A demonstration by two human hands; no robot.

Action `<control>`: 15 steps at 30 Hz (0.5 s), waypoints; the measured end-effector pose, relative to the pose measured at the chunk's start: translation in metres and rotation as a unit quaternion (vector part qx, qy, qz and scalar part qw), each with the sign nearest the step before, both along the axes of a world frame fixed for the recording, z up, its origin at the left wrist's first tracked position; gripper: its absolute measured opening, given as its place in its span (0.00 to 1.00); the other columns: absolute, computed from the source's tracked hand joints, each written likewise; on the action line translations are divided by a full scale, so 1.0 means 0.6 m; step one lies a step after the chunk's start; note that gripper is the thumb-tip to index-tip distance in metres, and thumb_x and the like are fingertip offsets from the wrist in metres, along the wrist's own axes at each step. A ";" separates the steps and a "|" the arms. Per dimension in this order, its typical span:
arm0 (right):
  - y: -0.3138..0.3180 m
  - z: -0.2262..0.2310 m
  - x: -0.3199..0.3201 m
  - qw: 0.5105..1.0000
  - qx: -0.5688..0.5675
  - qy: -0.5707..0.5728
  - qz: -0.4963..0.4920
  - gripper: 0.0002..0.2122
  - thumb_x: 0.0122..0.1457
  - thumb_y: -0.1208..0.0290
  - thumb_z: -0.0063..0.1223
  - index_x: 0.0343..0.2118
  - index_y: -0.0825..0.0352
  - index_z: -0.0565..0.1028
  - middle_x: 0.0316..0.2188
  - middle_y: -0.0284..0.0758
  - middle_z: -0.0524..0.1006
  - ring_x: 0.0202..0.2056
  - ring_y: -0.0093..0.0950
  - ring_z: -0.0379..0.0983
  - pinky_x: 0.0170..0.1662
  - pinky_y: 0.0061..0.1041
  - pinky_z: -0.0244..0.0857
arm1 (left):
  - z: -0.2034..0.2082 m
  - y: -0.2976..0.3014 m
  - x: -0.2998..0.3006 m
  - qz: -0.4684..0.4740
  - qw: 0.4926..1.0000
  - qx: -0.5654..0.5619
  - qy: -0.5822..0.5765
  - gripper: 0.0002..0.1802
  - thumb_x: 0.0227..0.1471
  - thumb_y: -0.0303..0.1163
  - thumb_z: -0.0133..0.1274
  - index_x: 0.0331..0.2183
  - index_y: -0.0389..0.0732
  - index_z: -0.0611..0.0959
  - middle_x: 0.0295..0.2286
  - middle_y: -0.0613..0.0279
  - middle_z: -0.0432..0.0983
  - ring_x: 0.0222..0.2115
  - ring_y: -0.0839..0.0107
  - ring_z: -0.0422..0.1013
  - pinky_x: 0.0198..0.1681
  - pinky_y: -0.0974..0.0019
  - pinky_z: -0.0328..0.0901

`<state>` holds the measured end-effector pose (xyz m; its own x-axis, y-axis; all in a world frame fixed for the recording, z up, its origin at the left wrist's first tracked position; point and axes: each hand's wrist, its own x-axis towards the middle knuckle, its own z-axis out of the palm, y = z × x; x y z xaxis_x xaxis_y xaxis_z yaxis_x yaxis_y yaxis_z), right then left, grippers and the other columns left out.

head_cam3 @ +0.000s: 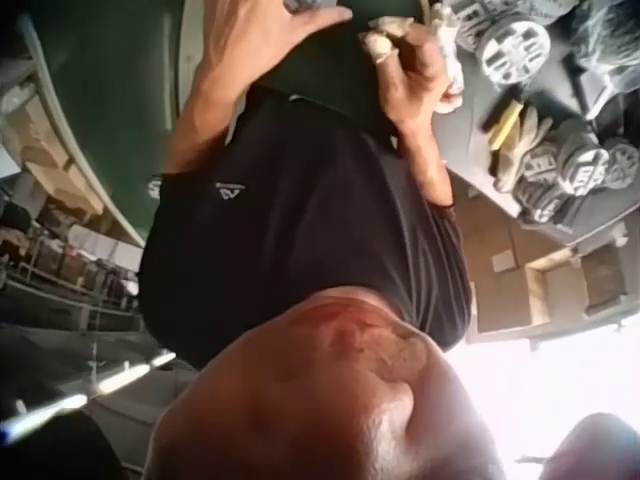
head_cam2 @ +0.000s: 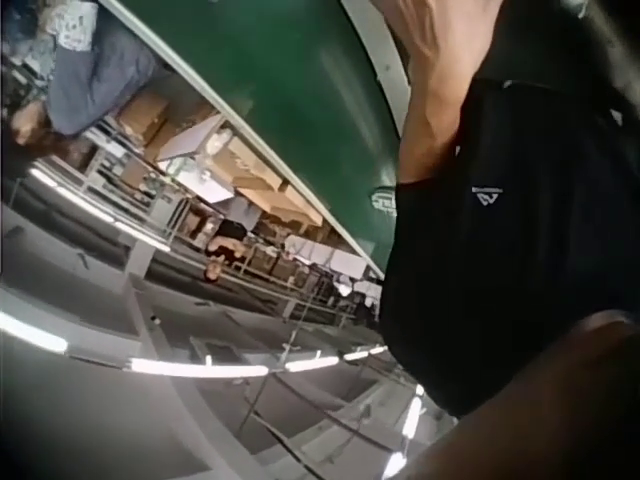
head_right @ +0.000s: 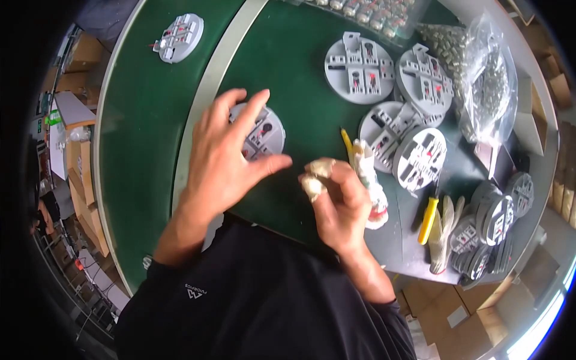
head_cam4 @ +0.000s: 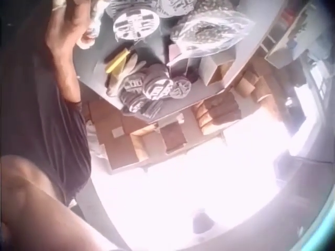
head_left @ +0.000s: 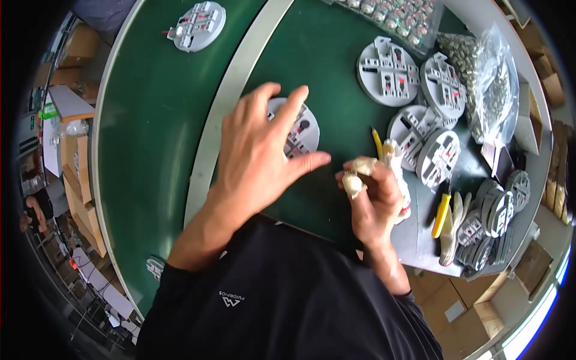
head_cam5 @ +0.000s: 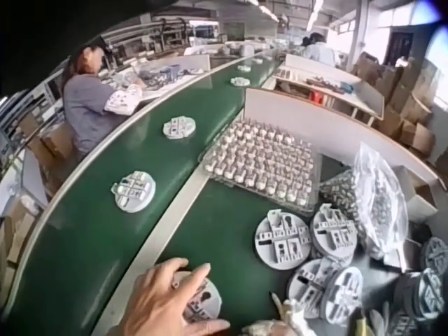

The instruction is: Assembling small electronic components by applying adhesive and fitting plastic parts together on a factory assembly line.

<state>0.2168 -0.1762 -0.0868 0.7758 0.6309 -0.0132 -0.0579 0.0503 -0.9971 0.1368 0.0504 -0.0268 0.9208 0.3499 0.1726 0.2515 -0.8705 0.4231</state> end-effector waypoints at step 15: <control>0.054 0.033 0.023 0.950 -0.119 -0.286 -0.035 0.11 0.64 0.84 0.67 0.47 0.70 0.81 0.44 0.36 0.86 0.45 0.30 0.84 0.52 0.30 0.76 | -0.049 -0.007 -0.054 0.044 0.999 -0.026 -0.015 0.14 0.56 0.31 0.64 0.21 0.36 0.82 0.20 0.51 0.78 0.21 0.46 0.77 0.25 0.47 0.71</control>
